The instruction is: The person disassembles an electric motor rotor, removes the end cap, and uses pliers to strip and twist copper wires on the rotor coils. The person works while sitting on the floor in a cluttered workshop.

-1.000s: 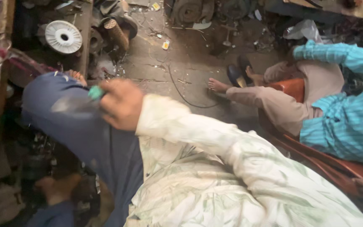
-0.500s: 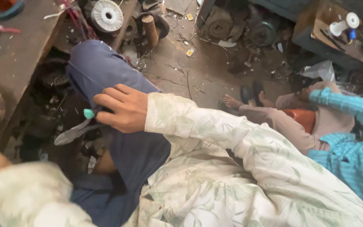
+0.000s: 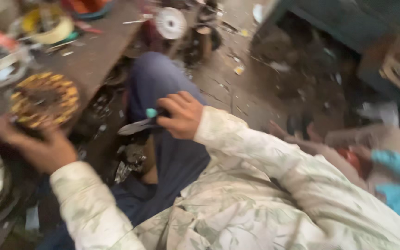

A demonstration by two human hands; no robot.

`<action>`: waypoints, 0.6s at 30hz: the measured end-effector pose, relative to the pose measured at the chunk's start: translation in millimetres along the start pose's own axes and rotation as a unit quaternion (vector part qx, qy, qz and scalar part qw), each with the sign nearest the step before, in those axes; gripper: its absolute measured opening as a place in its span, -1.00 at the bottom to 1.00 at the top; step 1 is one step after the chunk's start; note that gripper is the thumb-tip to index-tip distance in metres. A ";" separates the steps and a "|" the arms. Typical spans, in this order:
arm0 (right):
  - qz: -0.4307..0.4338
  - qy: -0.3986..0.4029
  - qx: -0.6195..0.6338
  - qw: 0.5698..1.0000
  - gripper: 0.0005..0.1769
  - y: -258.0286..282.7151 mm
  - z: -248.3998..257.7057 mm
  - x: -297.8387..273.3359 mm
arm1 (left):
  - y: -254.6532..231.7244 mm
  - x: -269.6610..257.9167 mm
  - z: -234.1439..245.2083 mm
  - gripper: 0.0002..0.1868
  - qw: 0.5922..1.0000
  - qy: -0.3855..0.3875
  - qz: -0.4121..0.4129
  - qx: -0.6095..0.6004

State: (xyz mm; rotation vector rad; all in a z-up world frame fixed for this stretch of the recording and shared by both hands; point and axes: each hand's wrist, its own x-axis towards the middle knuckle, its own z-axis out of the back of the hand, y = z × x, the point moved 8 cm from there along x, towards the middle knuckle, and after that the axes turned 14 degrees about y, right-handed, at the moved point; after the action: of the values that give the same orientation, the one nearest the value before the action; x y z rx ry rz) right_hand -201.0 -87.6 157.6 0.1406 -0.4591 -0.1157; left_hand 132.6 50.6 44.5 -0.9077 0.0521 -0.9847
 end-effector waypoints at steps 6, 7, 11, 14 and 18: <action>-0.022 0.029 0.008 0.999 -0.62 -0.3 -17.0 19.8 | -62.7 -2.8 11.6 0.30 1.000 -0.015 0.007 0.019; -0.030 0.038 -0.001 0.999 -0.63 2.6 -16.4 21.9 | -66.6 -0.1 12.5 0.31 1.000 -0.017 0.009 0.016; -0.042 0.086 -0.033 0.995 -0.64 14.9 -14.2 43.4 | -74.6 2.6 16.0 0.32 0.999 -0.014 0.013 0.034; -0.071 0.109 -0.044 0.990 -0.62 18.6 -9.6 66.4 | -76.0 2.1 19.0 0.28 1.000 -0.009 0.002 0.012; -0.087 0.148 -0.089 0.981 -0.61 14.9 -8.0 100.3 | -79.4 5.1 19.8 0.29 1.000 -0.003 0.022 0.017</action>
State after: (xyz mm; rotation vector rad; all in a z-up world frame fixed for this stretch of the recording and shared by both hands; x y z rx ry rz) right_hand -107.0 -86.4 196.2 0.0208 -0.1370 -0.3015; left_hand 88.7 41.2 113.1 -0.8756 0.0505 -0.9391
